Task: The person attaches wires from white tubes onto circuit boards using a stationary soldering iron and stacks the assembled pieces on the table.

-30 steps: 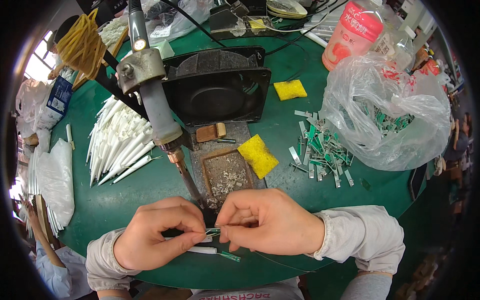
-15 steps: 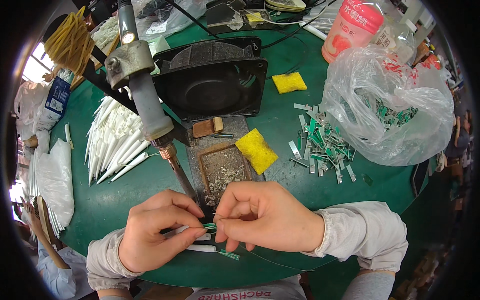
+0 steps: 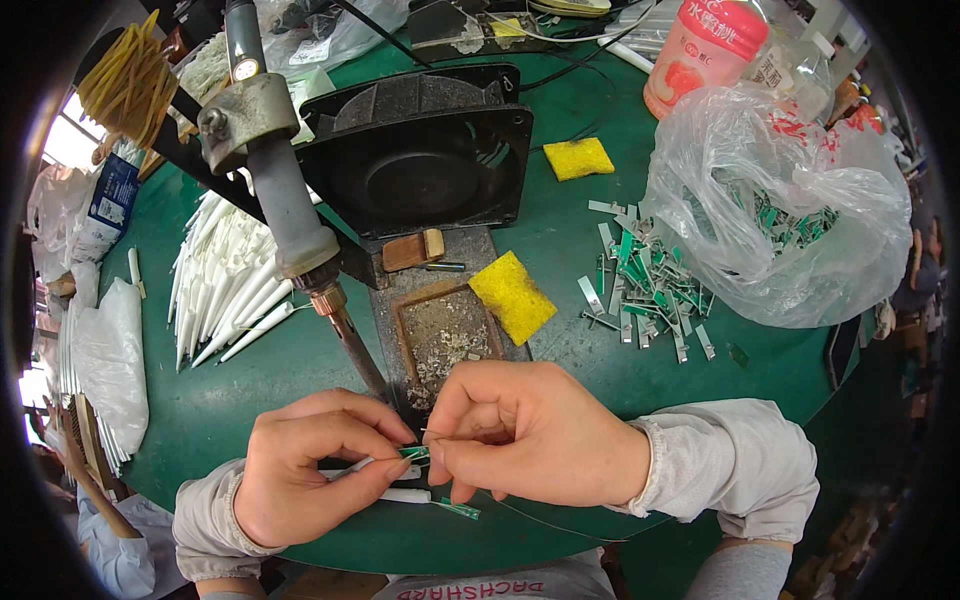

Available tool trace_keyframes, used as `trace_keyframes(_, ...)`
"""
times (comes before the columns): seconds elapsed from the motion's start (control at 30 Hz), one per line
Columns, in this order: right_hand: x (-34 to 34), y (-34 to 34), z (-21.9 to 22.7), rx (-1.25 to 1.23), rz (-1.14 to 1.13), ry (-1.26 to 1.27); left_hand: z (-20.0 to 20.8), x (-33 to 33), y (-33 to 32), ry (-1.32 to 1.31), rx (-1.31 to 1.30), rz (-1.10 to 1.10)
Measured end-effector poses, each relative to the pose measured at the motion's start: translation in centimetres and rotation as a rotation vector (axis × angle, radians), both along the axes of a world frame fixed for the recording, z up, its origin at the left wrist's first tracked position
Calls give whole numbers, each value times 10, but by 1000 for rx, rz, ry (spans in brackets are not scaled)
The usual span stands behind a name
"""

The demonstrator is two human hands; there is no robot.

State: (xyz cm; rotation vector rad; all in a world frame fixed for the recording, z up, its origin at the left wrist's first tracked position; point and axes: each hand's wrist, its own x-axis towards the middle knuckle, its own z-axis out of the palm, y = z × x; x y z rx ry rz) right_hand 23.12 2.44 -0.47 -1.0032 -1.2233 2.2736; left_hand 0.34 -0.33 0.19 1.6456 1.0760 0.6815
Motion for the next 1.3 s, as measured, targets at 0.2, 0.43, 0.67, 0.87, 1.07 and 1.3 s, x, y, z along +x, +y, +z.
trace_keyframes(0.2, 0, -1, -1, 11, 3, 28, 1, 1, 1, -34, -113, 2)
trace_keyframes(0.43, 0, -2, -4, 4, -17, 79, 2, -1, 5, -122, -294, -33)
trace_keyframes(0.67, 1, 1, -1, 30, -12, 65, 1, 0, 5, -115, -279, -21)
trace_keyframes(0.87, -6, 1, 6, 125, -130, -46, -5, 1, 10, -255, -301, 58)
trace_keyframes(1.07, -1, 0, 4, 709, -93, -214, 2, 3, 14, -257, -302, 124)
trace_keyframes(1.3, -8, -4, 0, 828, -193, -217, 1, 4, 13, -253, -235, 142)
